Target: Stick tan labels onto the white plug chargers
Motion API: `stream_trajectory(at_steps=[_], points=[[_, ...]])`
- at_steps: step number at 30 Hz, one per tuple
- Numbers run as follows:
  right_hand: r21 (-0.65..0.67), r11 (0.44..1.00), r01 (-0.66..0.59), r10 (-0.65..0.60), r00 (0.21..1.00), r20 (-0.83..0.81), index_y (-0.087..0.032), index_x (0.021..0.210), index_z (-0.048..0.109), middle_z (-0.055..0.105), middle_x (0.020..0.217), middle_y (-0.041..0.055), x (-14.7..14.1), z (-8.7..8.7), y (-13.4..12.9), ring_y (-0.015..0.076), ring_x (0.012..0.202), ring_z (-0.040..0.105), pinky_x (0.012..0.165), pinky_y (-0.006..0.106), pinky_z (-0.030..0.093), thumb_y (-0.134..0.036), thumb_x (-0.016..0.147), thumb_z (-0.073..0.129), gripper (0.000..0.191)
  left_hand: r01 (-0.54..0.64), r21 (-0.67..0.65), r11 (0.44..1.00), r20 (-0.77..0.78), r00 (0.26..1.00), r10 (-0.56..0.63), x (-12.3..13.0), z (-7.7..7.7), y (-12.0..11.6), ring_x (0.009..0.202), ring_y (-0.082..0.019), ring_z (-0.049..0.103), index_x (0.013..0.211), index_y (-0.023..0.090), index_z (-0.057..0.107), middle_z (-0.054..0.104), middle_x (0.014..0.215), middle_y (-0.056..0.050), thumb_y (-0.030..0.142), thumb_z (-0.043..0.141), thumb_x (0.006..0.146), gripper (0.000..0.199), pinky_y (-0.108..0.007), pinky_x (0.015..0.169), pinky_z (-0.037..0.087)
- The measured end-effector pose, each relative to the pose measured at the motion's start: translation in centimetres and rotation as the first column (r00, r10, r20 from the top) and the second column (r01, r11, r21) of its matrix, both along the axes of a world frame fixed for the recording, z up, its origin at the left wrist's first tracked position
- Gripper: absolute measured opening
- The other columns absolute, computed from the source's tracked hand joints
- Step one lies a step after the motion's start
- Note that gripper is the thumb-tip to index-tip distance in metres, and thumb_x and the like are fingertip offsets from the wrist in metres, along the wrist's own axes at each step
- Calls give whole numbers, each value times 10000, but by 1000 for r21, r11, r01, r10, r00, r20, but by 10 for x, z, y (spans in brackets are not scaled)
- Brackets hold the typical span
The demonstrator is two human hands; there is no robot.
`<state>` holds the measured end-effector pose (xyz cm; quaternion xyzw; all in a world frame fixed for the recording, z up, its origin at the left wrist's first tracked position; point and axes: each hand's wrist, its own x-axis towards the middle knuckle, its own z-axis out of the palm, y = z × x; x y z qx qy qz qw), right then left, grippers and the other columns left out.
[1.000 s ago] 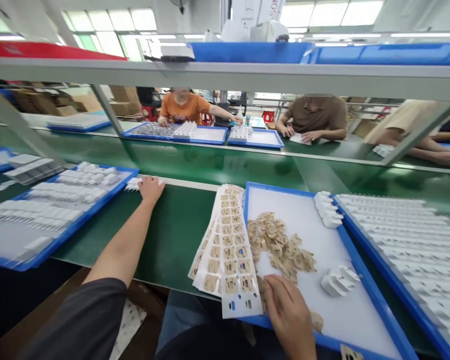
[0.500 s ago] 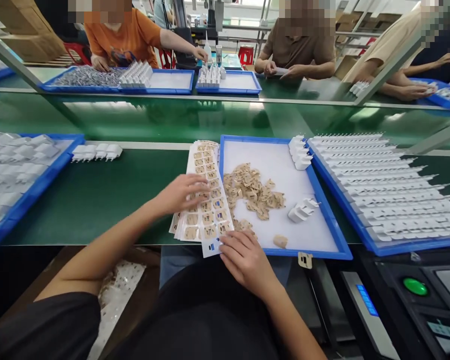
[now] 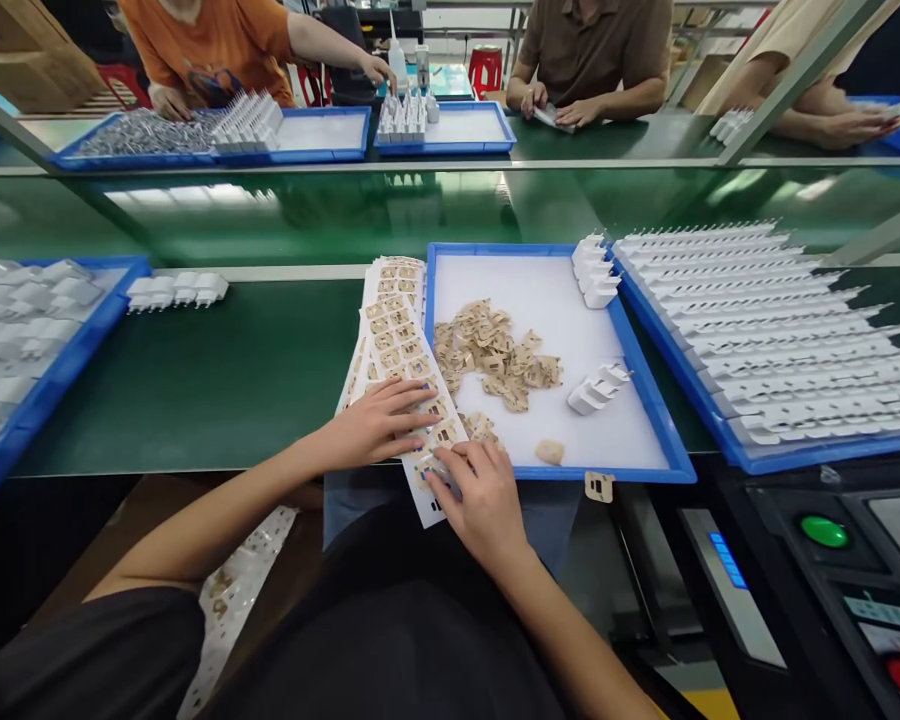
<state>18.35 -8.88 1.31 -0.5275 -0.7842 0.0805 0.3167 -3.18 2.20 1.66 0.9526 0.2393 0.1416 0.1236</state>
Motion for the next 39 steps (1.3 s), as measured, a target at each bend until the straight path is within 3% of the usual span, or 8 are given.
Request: stream_trajectory(at_steps=[9,21,28,31,34,36,39], points=[[-40,996,79,-78,997,28,-209,1079,682,664,1001,88,-3,5,-3,259,949,578,789,390,398,-317,950,639,174,-34,-46,998,7,999,34,-3,-2,-4,1473,-304,373,1390,276,580,473,1549,-102,476,504,998,447,-559,1224,235],[-79,996,52,-53,999,-4,-214,1037,674,661,977,67,-13,9,-11,253,953,576,818,390,360,-265,932,656,118,-57,-84,995,27,998,59,-14,-2,-20,1482,-291,362,1400,283,569,449,1567,-93,509,540,973,484,-533,1252,174],[-55,998,4,-6,999,-35,-209,933,651,660,927,52,-17,11,6,221,882,580,788,371,380,-199,975,569,92,-53,-81,995,-13,999,52,-10,0,-9,1517,-274,299,1421,272,546,401,1595,-84,460,466,1018,452,-556,1258,95],[-19,992,-124,121,986,-114,-202,933,650,649,911,58,-10,18,13,213,871,588,798,363,435,-169,973,549,113,-58,-111,992,-6,998,58,-9,1,2,1506,-275,323,1412,277,554,414,1587,-88,455,479,1014,443,-567,1255,72],[-47,957,-286,254,907,-336,-216,940,646,649,922,53,7,26,13,203,887,618,811,353,496,-179,957,579,78,-58,-148,987,5,998,60,-10,4,13,1497,-285,340,1409,279,558,431,1577,-95,441,495,1006,439,-581,1249,77],[-61,955,-290,229,854,-467,-225,937,643,647,924,53,19,27,11,201,903,633,816,351,524,-190,946,598,58,-62,-167,984,6,998,64,-10,8,22,1485,-298,359,1398,282,569,449,1566,-97,410,502,1002,421,-595,1238,115],[-75,952,-295,211,817,-536,-219,941,655,664,929,64,30,23,9,201,908,649,825,357,543,-207,939,617,39,-55,-151,987,38,997,61,7,18,38,1428,-316,433,1312,262,627,505,1520,-107,349,517,986,355,-583,1200,243]])
